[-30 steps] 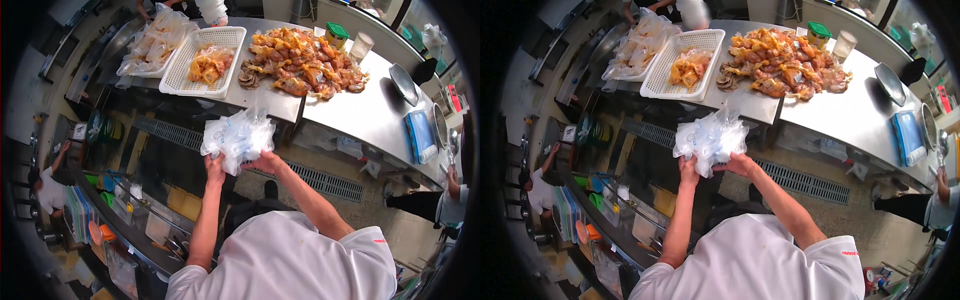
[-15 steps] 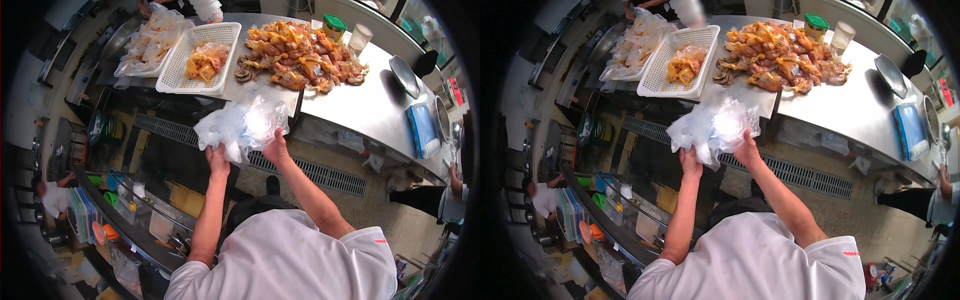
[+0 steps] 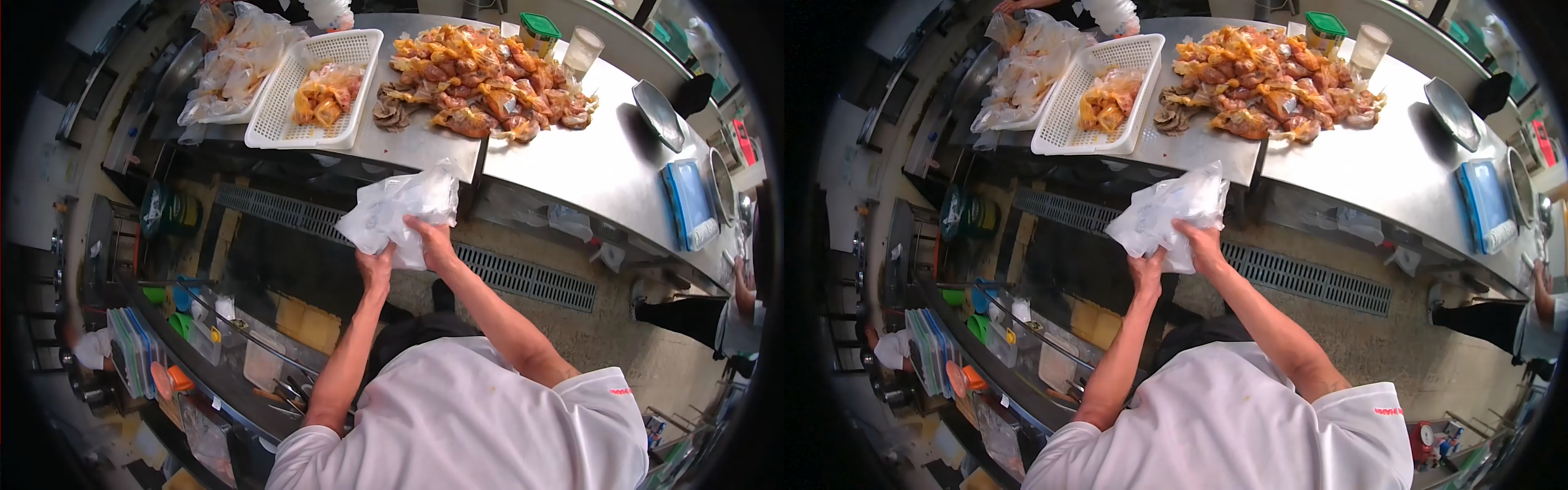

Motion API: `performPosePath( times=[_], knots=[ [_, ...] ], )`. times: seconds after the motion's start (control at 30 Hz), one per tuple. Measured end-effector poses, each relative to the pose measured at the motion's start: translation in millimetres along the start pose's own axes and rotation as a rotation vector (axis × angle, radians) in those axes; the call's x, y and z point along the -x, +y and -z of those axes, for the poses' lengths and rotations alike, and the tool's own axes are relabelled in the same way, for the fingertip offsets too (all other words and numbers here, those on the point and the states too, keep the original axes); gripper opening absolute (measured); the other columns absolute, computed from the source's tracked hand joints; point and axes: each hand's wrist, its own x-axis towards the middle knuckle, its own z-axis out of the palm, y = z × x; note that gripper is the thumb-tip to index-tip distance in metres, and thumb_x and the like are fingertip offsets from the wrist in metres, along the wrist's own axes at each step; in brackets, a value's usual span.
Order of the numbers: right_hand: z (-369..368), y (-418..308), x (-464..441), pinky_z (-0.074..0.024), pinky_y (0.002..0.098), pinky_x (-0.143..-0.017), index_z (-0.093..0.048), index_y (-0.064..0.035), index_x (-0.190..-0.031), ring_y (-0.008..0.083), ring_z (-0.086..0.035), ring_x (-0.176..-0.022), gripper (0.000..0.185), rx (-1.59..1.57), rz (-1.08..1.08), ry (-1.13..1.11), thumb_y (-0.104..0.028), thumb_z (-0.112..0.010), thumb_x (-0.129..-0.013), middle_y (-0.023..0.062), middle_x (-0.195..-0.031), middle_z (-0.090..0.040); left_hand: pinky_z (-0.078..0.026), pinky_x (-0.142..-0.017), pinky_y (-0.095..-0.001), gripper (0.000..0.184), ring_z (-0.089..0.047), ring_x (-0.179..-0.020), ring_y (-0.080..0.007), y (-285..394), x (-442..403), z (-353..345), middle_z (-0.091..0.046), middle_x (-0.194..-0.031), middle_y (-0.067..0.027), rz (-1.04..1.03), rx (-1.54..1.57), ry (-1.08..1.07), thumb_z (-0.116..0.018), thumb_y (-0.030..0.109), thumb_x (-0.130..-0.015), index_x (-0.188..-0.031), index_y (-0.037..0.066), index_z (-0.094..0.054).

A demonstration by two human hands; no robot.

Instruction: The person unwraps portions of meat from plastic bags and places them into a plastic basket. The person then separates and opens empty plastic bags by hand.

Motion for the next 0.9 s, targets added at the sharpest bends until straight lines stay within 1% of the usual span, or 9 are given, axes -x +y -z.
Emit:
performPosePath(
  times=[0.13,0.27,0.4,0.47,0.5,0.63,0.8,0.87,0.9],
  knots=[
    [16,1,-11,-0.0534,0.0382,-0.088,-0.054,0.0015,-0.124,0.0256,-0.063,-0.102,0.048,-0.09,-0.04,0.171,0.0,-0.067,-0.078,0.0127,-0.113,-0.063,-0.047,-0.098,-0.0389,0.076,-0.057,-0.116,-0.0252,-4,-14,10,-0.056,-0.129,-0.0139,0.157,0.235,-0.143,-0.081,0.004,-0.074,-0.139,0.0,-0.041],
    [26,-11,-14,-0.0552,0.0388,-0.083,-0.057,0.0057,-0.121,0.0267,-0.066,-0.099,0.044,0.077,-0.041,0.189,0.0,-0.067,-0.079,0.0154,-0.112,-0.065,-0.045,-0.102,-0.0425,0.108,-0.046,-0.125,-0.0275,28,-22,9,-0.04,-0.138,-0.0156,-0.078,0.111,-0.15,-0.087,0.006,-0.067,-0.146,0.012,-0.014],
    [25,-31,-11,-0.0544,0.04,-0.088,-0.051,0.0038,-0.129,0.027,-0.065,-0.104,0.056,0.102,-0.137,-0.006,-0.005,-0.076,-0.08,0.0152,-0.118,-0.063,-0.049,-0.097,-0.04,0.073,-0.057,-0.116,-0.0249,26,-54,12,-0.056,-0.124,-0.0143,-0.235,-0.131,-0.234,-0.082,0.006,-0.075,-0.137,0.006,-0.042],
    [30,-37,-11,-0.0538,0.0407,-0.091,-0.049,0.0028,-0.132,0.0271,-0.064,-0.107,0.061,0.082,-0.163,-0.068,-0.007,-0.079,-0.08,0.0149,-0.121,-0.062,-0.054,-0.089,-0.0381,0.048,-0.065,-0.102,-0.0252,19,-67,18,-0.064,-0.114,-0.0142,0.261,0.341,-0.183,-0.075,0.013,-0.084,-0.125,-0.002,-0.054],
    [34,-40,-12,-0.0533,0.0409,-0.093,-0.047,0.0018,-0.135,0.0272,-0.063,-0.109,0.065,0.046,-0.197,-0.093,-0.007,-0.08,-0.079,0.0144,-0.123,-0.061,-0.057,-0.081,-0.038,0.04,-0.069,-0.091,-0.0258,12,-70,16,-0.068,-0.107,-0.014,0.192,0.351,-0.17,-0.069,0.019,-0.091,-0.119,-0.007,-0.057],
    [50,-36,-16,-0.0532,0.0409,-0.094,-0.045,-0.0003,-0.138,0.0275,-0.061,-0.113,0.064,-0.034,-0.221,-0.09,-0.006,-0.077,-0.082,0.0138,-0.128,-0.058,-0.055,-0.087,-0.0385,0.052,-0.065,-0.105,-0.0255,7,-74,18,-0.062,-0.121,-0.0141,0.271,0.349,-0.205,-0.071,0.019,-0.088,-0.131,-0.002,-0.049],
    [84,-1,-42,-0.0538,0.0411,-0.092,-0.047,0.0003,-0.136,0.0266,-0.063,-0.109,0.055,-0.393,-0.112,-0.164,-0.005,-0.069,-0.085,0.0132,-0.125,-0.06,-0.04,-0.108,-0.0426,0.097,-0.04,-0.135,-0.0292,61,-54,4,-0.035,-0.148,-0.0144,-0.156,0.03,-0.557,-0.084,0.027,-0.073,-0.15,0.01,-0.026],
    [42,-45,-26,-0.0532,0.0352,-0.088,-0.055,-0.0019,-0.129,0.0205,-0.066,-0.1,0.047,0.071,-0.192,0.117,-0.015,-0.071,-0.087,0.0097,-0.119,-0.064,-0.031,-0.115,-0.0451,0.1,-0.032,-0.14,-0.037,48,-63,10,-0.029,-0.15,-0.0214,-0.244,-0.174,-0.555,-0.088,0.027,-0.065,-0.148,0.015,-0.034],
    [54,-32,-39,-0.0552,0.0416,-0.088,-0.05,-0.0003,-0.131,0.0253,-0.065,-0.102,0.047,0.011,-0.096,-0.004,-0.007,-0.066,-0.087,0.0114,-0.115,-0.063,-0.031,-0.115,-0.046,0.098,-0.028,-0.142,-0.041,70,-55,3,-0.026,-0.151,-0.0248,-0.415,-0.465,-0.619,-0.089,0.027,-0.062,-0.146,0.016,-0.038]
  ],
)
